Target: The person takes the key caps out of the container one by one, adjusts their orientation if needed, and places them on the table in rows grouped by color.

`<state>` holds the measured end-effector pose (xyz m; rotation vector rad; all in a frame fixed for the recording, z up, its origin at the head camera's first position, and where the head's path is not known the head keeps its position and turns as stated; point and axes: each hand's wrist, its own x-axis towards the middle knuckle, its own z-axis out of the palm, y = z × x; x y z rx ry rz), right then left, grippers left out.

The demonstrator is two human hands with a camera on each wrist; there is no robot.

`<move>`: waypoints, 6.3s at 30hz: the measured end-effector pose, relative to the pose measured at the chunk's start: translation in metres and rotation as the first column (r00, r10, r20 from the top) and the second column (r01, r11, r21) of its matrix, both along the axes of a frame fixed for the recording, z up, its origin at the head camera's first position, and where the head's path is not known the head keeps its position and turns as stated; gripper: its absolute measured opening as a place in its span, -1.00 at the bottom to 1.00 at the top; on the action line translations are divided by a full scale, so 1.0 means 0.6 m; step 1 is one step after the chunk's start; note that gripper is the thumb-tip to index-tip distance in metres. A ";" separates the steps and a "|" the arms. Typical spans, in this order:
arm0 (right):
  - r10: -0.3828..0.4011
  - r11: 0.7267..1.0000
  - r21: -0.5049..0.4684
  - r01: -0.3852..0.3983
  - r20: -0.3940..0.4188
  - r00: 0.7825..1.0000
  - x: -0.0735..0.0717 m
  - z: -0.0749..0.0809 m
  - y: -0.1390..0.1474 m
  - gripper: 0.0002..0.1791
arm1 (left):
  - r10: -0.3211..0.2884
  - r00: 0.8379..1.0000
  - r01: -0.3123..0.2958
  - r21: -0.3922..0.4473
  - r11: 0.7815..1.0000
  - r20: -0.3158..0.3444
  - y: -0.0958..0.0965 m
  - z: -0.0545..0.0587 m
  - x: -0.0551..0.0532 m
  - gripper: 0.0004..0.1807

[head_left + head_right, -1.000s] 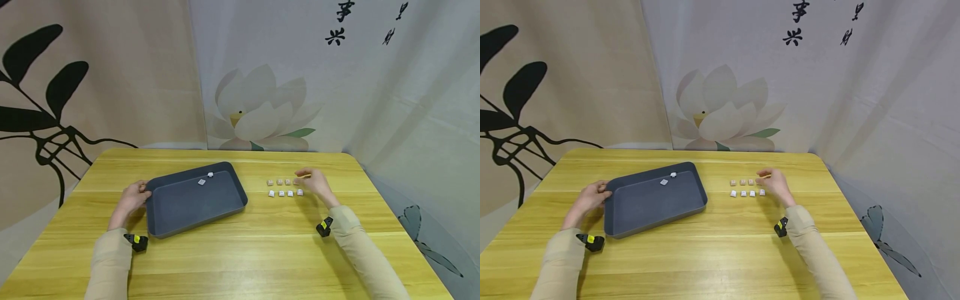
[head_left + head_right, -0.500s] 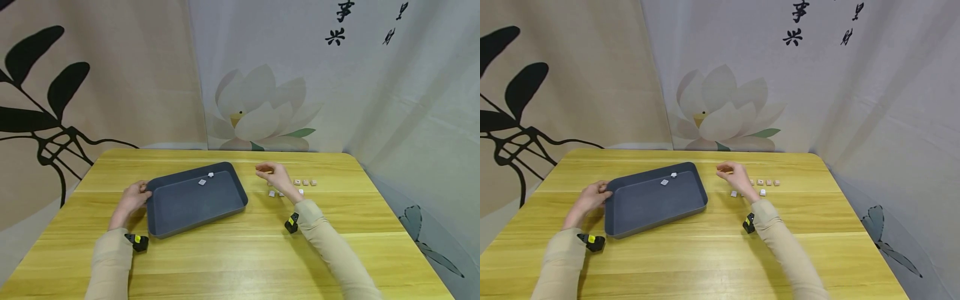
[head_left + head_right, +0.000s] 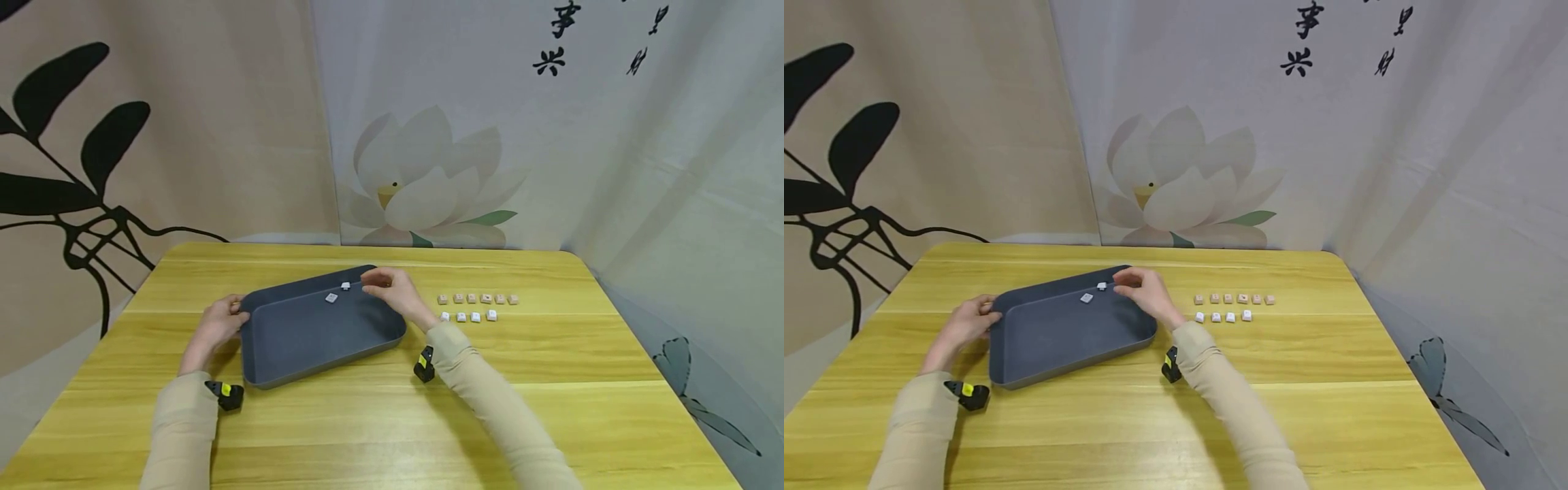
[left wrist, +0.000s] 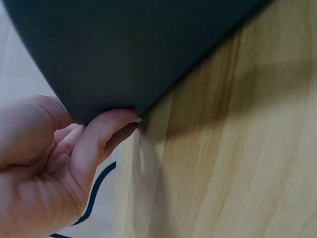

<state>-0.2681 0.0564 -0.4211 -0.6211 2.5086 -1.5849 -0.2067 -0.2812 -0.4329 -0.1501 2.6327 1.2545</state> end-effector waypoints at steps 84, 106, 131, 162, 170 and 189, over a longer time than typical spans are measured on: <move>0.023 0.997 -0.071 -0.021 0.034 0.999 0.029 -0.020 0.020 -0.66 | -0.010 1.000 0.010 0.011 1.000 0.004 0.000 0.002 -0.001 -0.44; -0.114 0.991 -0.063 0.116 0.040 0.993 0.043 -0.013 0.132 -0.61 | 0.004 1.000 -0.005 0.014 1.000 0.005 0.002 0.003 0.002 -0.44; -0.224 0.974 -0.033 0.224 0.005 0.975 0.051 -0.004 0.250 -0.62 | -0.001 1.000 0.001 0.007 1.000 0.015 0.002 0.005 0.003 -0.44; -0.469 0.867 0.247 0.433 0.114 0.876 0.051 -0.025 0.391 -0.61 | 0.003 1.000 -0.003 0.002 1.000 0.016 0.002 0.005 0.002 -0.47; -0.489 0.840 0.348 0.417 0.151 0.859 0.048 -0.035 0.396 -0.62 | -0.006 1.000 0.006 0.004 1.000 0.013 0.001 0.005 0.002 -0.46; -0.471 0.840 0.382 0.385 0.160 0.868 0.047 -0.037 0.392 -0.66 | 0.000 1.000 0.000 0.011 1.000 0.006 -0.002 0.001 0.000 -0.45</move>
